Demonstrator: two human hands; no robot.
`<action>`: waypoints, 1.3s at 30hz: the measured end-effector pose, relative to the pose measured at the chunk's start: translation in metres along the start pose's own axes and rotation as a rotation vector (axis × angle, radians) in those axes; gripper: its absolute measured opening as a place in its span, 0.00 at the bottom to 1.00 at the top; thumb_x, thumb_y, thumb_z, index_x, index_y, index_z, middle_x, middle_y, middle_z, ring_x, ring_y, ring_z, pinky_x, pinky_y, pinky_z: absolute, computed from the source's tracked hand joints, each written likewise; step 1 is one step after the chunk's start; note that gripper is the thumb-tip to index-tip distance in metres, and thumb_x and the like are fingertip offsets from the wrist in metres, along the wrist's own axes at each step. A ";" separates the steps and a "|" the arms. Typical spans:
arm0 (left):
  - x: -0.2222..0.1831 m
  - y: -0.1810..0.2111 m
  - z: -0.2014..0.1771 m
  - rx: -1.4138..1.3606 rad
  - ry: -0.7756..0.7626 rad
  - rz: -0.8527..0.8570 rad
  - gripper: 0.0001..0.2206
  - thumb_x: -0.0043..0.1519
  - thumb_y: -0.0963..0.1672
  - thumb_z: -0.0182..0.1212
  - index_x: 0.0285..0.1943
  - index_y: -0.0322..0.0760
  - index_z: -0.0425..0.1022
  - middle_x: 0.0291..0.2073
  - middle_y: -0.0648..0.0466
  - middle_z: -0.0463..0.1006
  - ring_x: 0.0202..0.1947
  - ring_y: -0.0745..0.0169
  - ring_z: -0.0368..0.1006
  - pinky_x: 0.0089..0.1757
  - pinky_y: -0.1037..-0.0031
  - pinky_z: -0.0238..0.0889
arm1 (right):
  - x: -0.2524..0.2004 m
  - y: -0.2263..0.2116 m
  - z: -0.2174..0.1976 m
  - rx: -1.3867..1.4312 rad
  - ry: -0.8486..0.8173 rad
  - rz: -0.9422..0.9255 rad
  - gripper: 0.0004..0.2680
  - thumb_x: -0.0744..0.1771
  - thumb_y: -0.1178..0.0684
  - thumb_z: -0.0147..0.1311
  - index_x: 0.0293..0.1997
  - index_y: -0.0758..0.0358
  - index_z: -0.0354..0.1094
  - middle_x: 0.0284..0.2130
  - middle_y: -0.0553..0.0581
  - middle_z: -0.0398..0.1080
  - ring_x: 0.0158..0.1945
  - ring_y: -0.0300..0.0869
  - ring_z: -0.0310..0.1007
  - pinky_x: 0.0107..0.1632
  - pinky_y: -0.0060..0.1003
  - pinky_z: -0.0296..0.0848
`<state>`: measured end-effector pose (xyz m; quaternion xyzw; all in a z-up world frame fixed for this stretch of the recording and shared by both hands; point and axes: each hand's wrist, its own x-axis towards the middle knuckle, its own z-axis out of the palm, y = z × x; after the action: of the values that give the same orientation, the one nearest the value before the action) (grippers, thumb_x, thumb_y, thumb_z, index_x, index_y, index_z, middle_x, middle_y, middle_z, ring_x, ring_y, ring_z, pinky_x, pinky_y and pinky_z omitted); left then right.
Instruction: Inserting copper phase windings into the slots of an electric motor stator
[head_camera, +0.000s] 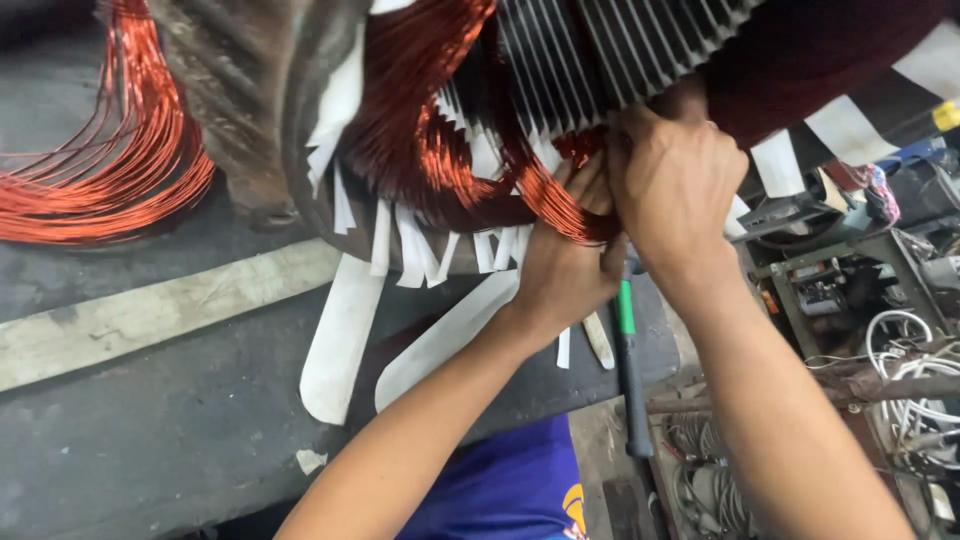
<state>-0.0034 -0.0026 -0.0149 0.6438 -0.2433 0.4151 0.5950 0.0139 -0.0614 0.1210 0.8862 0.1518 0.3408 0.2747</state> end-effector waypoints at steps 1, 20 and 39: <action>-0.002 0.000 -0.001 0.005 0.004 -0.004 0.29 0.63 0.39 0.62 0.74 0.20 0.64 0.75 0.34 0.68 0.80 0.39 0.58 0.81 0.46 0.41 | 0.000 -0.003 0.000 0.004 0.000 -0.006 0.08 0.74 0.45 0.57 0.40 0.49 0.79 0.41 0.66 0.72 0.22 0.64 0.74 0.20 0.55 0.66; 0.007 -0.004 0.011 -0.090 -0.075 -0.057 0.28 0.71 0.42 0.58 0.79 0.21 0.58 0.77 0.34 0.64 0.82 0.34 0.55 0.80 0.44 0.44 | 0.011 0.014 0.029 0.158 -0.025 0.135 0.07 0.68 0.45 0.62 0.34 0.53 0.78 0.32 0.52 0.76 0.26 0.63 0.75 0.22 0.58 0.65; 0.010 -0.016 0.012 -0.014 0.132 0.010 0.21 0.66 0.41 0.61 0.67 0.21 0.70 0.67 0.35 0.75 0.74 0.34 0.66 0.73 0.50 0.53 | 0.023 0.009 0.036 0.060 -0.014 0.025 0.03 0.67 0.47 0.66 0.38 0.46 0.82 0.28 0.46 0.75 0.30 0.49 0.81 0.30 0.47 0.80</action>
<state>0.0174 -0.0101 -0.0151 0.6097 -0.2097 0.4581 0.6119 0.0560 -0.0718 0.1156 0.8982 0.1490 0.3332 0.2448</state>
